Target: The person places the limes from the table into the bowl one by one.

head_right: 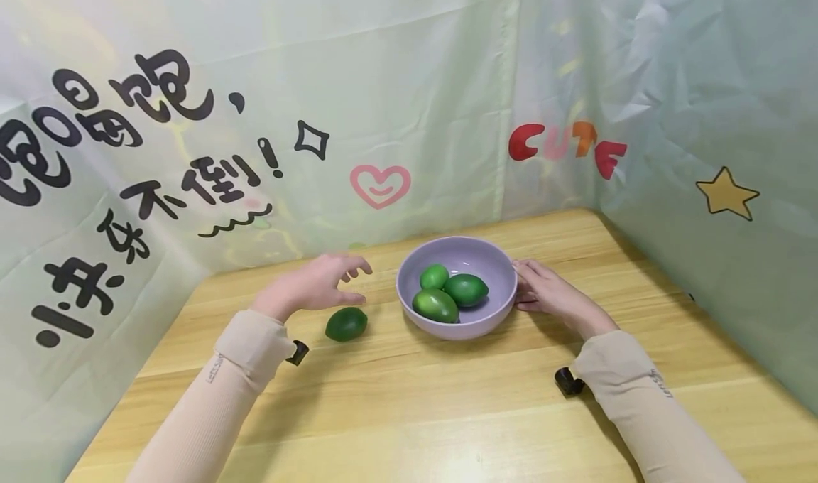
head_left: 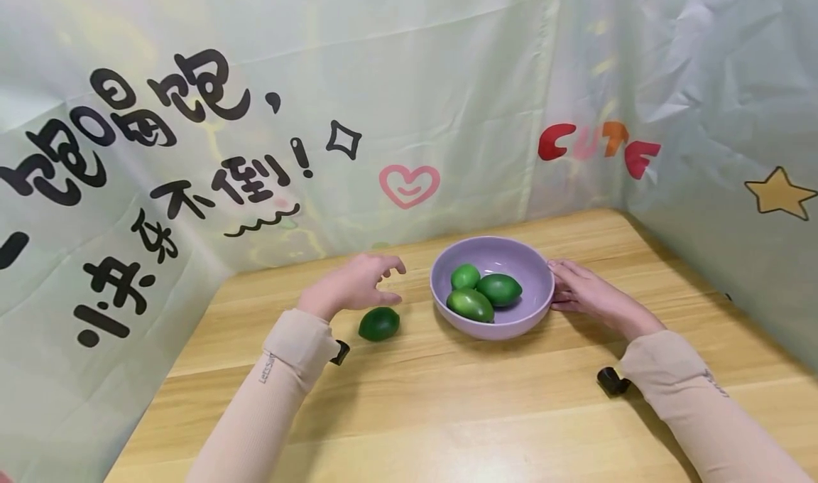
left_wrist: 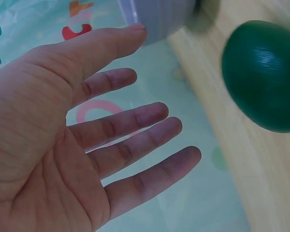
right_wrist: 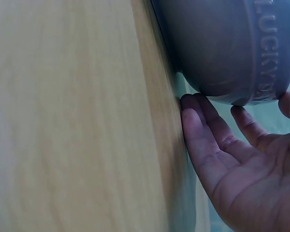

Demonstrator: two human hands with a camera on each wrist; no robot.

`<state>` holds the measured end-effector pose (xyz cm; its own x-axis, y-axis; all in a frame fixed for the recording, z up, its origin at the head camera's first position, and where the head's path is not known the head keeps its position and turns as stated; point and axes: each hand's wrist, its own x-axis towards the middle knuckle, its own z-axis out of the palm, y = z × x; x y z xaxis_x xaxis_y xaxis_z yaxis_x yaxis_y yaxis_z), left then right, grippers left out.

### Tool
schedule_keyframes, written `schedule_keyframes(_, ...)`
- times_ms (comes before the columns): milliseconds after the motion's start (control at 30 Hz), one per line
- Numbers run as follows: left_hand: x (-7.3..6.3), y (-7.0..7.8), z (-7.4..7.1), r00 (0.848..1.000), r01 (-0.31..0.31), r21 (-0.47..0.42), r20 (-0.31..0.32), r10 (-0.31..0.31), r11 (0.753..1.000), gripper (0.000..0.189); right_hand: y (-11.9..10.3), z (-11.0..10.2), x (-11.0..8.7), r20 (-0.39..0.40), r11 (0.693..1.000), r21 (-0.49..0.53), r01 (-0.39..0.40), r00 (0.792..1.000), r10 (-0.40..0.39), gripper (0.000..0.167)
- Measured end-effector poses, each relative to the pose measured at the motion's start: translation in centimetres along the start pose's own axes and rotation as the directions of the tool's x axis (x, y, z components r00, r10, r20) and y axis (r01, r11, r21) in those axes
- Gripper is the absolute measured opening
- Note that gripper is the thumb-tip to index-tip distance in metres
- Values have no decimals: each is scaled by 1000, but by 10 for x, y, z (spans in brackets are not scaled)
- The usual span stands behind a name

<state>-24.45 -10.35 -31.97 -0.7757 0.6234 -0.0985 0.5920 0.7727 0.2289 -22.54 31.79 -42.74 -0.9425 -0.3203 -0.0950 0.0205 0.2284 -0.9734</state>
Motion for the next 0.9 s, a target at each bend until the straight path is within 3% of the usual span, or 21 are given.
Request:
schedule_keyframes(333, -14, -8, 18, 1000, -4, 21, 13, 3, 1000, 46, 0, 0, 1, 7, 1000, 4, -3, 1000, 3, 60)
schedule_keyframes(733, -30, -17, 38, 997, 63, -47, 37, -62, 997, 51, 0, -1, 1, 13, 1000, 0, -6, 1000, 6, 63)
schedule_keyframes(900, -34, -20, 45, 997, 76, -69, 19, -75, 995, 53, 0, -1, 1, 15, 1000, -4, -6, 1000, 6, 63)
